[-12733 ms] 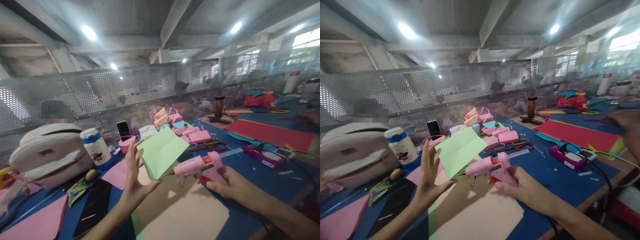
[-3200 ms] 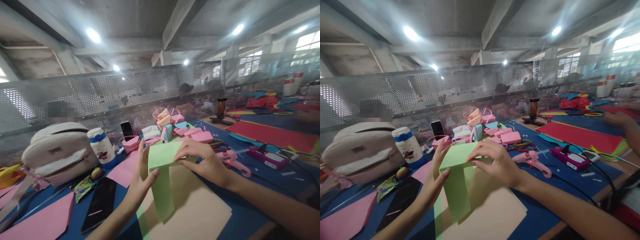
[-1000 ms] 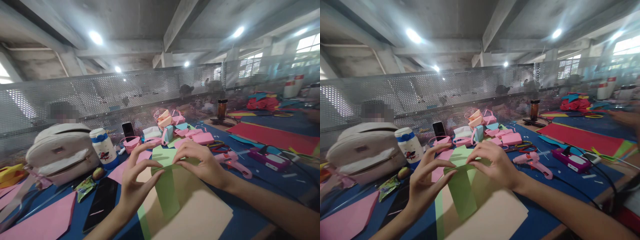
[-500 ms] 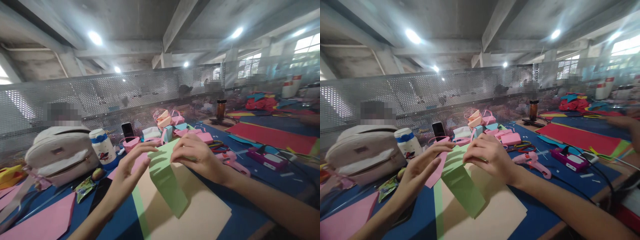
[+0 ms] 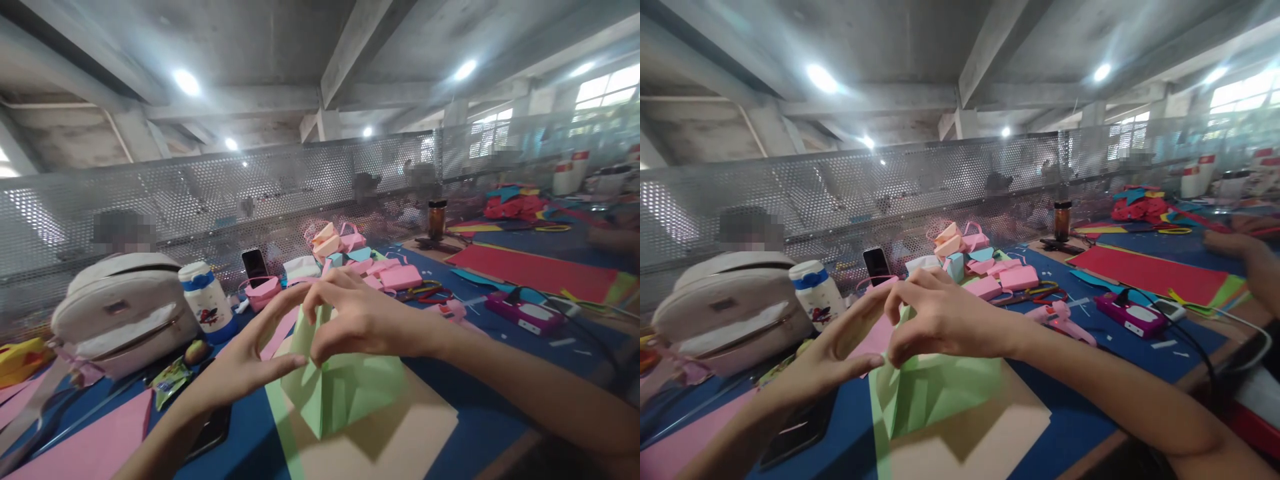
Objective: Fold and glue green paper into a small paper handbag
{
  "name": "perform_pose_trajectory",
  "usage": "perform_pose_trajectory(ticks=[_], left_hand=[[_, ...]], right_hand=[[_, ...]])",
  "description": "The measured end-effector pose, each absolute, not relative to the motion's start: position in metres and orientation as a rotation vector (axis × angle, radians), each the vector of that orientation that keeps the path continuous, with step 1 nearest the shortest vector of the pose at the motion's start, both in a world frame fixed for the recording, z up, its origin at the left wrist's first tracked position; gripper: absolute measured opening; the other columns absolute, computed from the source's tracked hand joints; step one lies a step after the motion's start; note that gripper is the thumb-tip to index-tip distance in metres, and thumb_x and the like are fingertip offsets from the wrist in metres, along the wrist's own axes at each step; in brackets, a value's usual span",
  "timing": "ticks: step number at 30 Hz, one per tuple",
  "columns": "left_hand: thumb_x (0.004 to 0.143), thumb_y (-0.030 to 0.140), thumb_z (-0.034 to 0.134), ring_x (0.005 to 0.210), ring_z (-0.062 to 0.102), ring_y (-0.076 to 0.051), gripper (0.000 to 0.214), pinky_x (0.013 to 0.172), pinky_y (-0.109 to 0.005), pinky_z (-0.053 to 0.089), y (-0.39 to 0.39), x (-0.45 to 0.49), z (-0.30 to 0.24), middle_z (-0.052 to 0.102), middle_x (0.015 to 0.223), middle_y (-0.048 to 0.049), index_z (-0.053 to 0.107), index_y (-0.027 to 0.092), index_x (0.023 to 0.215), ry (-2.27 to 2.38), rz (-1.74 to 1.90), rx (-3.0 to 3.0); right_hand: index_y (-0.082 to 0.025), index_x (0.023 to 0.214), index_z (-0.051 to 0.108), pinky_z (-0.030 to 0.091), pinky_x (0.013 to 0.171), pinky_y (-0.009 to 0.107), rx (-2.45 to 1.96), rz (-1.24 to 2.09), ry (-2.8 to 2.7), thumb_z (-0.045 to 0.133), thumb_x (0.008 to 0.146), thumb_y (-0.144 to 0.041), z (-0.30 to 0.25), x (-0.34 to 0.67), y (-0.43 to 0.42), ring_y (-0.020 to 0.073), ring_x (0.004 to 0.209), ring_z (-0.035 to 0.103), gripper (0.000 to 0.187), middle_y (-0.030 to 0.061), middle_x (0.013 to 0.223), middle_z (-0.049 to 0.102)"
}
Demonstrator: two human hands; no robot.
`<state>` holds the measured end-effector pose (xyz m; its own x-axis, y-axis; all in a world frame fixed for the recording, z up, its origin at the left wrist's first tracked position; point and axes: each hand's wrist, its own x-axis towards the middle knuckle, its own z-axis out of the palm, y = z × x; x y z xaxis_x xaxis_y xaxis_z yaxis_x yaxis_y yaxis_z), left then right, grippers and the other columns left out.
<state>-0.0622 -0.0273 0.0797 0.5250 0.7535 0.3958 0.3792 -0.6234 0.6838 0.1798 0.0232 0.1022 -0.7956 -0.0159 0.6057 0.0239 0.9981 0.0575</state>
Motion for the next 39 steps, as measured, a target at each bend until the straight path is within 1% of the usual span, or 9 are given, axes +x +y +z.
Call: perform_pose_trajectory(ticks=[5,8,12,16,19,24,29,35,39], left_hand=[[0.078,0.041,0.082,0.15,0.03,-0.029,0.087,0.124,-0.046,0.026,-0.023,-0.066,0.082,0.034,0.161,-0.0038,0.033,0.04,0.151,0.883,0.884,2.29],[0.074,0.046,0.083,0.144,0.039,-0.032,0.088,0.12,-0.049,0.032,-0.023,-0.066,0.081,0.043,0.155,-0.007,0.038,0.037,0.149,1.016,0.84,2.355],[0.074,0.049,0.082,0.133,0.049,-0.03,0.072,0.111,-0.045,0.044,-0.023,-0.061,0.082,0.053,0.142,-0.0082,0.054,0.032,0.138,1.003,0.792,2.458],[0.075,0.042,0.082,0.114,0.06,-0.026,0.037,0.1,-0.038,0.05,-0.018,-0.06,0.083,0.067,0.114,-0.006,0.071,0.023,0.105,1.028,0.761,2.423],[0.076,0.036,0.081,0.093,0.066,-0.021,0.022,0.093,-0.033,0.051,-0.014,-0.064,0.082,0.071,0.088,-0.0012,0.071,0.02,0.088,1.042,0.714,2.304],[0.08,0.033,0.078,0.08,0.069,-0.017,0.022,0.08,-0.028,0.053,-0.011,-0.066,0.083,0.073,0.082,-0.0021,0.064,0.017,0.076,0.986,0.639,2.146],[0.086,0.029,0.073,0.08,0.068,-0.016,0.013,0.08,-0.028,0.053,-0.01,-0.063,0.087,0.073,0.083,-0.0028,0.069,0.018,0.081,0.897,0.613,2.271],[0.091,0.023,0.064,0.084,0.068,-0.016,0.009,0.082,-0.029,0.056,-0.011,-0.061,0.088,0.073,0.093,-0.0041,0.068,0.018,0.097,0.939,0.612,2.433],[0.093,0.019,0.062,0.091,0.067,-0.017,0.014,0.108,-0.041,0.044,-0.015,-0.059,0.09,0.071,0.094,-0.0016,0.064,0.021,0.107,1.013,0.58,2.654]], right_hand=[[-0.029,0.086,0.079,0.029,0.103,0.039,0.068,-0.069,-2.552,0.067,0.093,-0.031,0.096,0.174,0.02,0.021,0.118,0.043,0.014,0.0044,0.117,0.059],[-0.029,0.087,0.078,0.028,0.107,0.039,0.105,-0.094,-2.581,0.066,0.094,-0.031,0.093,0.17,0.02,0.0206,0.124,0.041,0.014,0.004,0.122,0.059],[-0.03,0.086,0.078,0.028,0.109,0.038,0.127,-0.07,-2.601,0.067,0.093,-0.03,0.088,0.165,0.021,0.0201,0.128,0.038,0.013,0.0024,0.127,0.058],[-0.029,0.084,0.078,0.031,0.107,0.038,0.147,0.001,-2.574,0.07,0.091,-0.029,0.083,0.163,0.023,0.0203,0.125,0.041,0.011,0.0026,0.126,0.06],[-0.026,0.095,0.076,0.034,0.105,0.037,0.147,0.158,-2.488,0.071,0.091,-0.025,0.081,0.167,0.028,0.0187,0.116,0.048,0.007,0.0046,0.12,0.062],[-0.016,0.108,0.067,0.041,0.099,0.034,-0.062,0.622,-2.389,0.068,0.093,-0.021,0.078,0.18,0.038,0.0183,0.108,0.058,0.015,0.0068,0.111,0.066],[-0.016,0.108,0.069,0.044,0.096,0.031,-0.139,0.922,-2.62,0.068,0.093,-0.031,0.063,0.187,0.043,0.0182,0.106,0.061,0.021,0.0064,0.111,0.07],[-0.014,0.095,0.075,0.048,0.087,0.028,-0.257,1.272,-2.471,0.073,0.085,-0.044,0.034,0.177,0.044,0.0181,0.092,0.065,0.032,0.0064,0.096,0.073],[-0.013,0.084,0.076,0.047,0.086,0.026,-0.327,1.375,-2.343,0.078,0.08,-0.041,0.023,0.17,0.044,0.0169,0.087,0.063,0.029,0.0036,0.088,0.072]])
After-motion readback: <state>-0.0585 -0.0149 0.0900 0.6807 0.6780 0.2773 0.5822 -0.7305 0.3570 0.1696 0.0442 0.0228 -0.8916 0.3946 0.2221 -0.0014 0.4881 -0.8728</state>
